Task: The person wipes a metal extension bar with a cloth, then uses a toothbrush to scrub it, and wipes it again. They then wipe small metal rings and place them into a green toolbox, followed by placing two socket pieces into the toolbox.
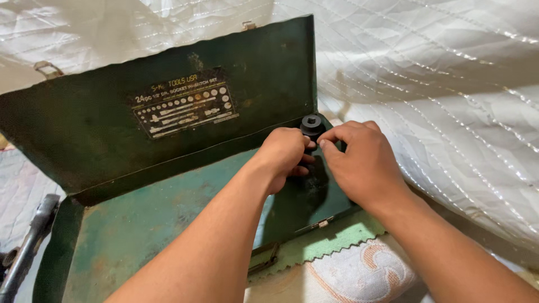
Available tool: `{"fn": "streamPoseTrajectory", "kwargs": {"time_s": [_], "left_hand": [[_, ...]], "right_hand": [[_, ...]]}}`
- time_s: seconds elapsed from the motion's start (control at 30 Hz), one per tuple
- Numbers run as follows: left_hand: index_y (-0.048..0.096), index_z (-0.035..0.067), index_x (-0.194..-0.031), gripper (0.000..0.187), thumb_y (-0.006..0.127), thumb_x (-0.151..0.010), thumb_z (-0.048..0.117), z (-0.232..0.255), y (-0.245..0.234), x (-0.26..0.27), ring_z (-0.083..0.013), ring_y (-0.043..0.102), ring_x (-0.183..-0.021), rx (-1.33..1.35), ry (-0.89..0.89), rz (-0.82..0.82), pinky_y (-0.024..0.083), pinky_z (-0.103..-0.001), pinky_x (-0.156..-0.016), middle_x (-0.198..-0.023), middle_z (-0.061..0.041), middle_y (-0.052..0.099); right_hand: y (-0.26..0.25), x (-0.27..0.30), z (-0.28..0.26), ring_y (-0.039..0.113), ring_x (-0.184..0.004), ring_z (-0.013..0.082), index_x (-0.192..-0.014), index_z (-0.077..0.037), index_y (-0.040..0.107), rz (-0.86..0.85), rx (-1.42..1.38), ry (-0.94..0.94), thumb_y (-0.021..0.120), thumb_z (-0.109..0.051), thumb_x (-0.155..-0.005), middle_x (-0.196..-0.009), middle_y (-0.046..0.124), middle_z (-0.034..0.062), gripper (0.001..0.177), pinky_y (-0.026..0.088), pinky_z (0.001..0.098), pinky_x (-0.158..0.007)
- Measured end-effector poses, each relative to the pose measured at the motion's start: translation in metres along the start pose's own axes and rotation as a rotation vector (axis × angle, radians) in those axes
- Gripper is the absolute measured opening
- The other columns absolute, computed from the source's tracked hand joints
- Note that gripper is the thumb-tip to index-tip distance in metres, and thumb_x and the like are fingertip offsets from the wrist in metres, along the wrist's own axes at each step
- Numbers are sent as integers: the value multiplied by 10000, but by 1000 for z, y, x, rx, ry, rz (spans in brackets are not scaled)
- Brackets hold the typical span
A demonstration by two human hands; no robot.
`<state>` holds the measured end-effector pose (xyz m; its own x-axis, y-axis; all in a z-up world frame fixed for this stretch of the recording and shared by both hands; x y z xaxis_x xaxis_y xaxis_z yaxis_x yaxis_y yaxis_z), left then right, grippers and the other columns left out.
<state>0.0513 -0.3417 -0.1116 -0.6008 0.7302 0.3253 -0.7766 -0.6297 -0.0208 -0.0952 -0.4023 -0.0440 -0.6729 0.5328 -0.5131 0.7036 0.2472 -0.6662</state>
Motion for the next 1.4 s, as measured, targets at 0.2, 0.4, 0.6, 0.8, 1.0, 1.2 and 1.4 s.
{"fn": "streamPoseTrajectory", "kwargs": {"time_s": [0.2,0.4,0.6,0.8,1.0,1.2,1.4], "left_hand": [[642,72,-1036,188,521,-971,200,11,-5,26,-186,635,-758,88,-77,12,497,-344,-640,-949,-46,672],[656,51,-991,231,570,-970,264,29,-34,73,-152,607,-728,9,-19,34,475,-317,-619,-919,-60,714],[688,31,-1046,296,566,-963,288,32,-64,121,-151,611,-748,-51,37,105,480,-323,-616,-945,-78,732],[711,17,-1072,285,573,-959,240,22,-82,149,-147,608,-745,-40,14,157,490,-316,-636,-939,-88,744],[714,8,-1057,286,578,-952,235,18,-87,161,-147,614,-728,-18,23,168,496,-319,-645,-916,-88,748],[729,4,-1064,308,581,-939,244,18,-94,168,-153,612,-721,-27,35,182,499,-322,-642,-919,-92,764],[750,12,-1019,303,597,-926,257,14,-99,173,-143,609,-723,-67,44,203,500,-314,-643,-916,-87,774]], "right_hand": [[7,-11,-13,565,-1137,377,-1110,-110,761,-20,150,-93,711,-168,-839,-1153,695,118,281,469,493,-970],[21,-42,-7,488,-1239,388,-1148,-175,769,-181,383,132,788,-393,-838,-1223,613,137,379,429,524,-1022],[34,-55,0,558,-1213,338,-1137,-175,788,-190,433,142,784,-457,-850,-1137,712,119,403,421,534,-1002],[41,-53,9,583,-1179,311,-1167,-192,784,-164,452,147,767,-422,-869,-1105,729,115,376,422,515,-980],[39,-55,2,574,-1200,315,-1179,-176,770,-228,483,162,753,-417,-881,-1137,713,116,384,423,520,-999],[38,-59,-1,545,-1221,352,-1186,-140,755,-254,477,113,735,-382,-898,-1187,672,129,377,419,550,-1015],[41,-61,4,532,-1238,340,-1162,-167,781,-257,503,34,721,-365,-905,-1215,665,88,331,397,550,-1054]]}}
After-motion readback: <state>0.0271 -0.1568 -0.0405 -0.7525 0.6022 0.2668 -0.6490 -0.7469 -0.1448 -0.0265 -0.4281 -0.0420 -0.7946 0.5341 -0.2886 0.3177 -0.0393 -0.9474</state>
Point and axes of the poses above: each hand's wrist, its own x-axis away from the middle knuckle, its own y-axis out of the palm, z = x × y, the point moved 5 cm from there along -x, towards the middle knuckle
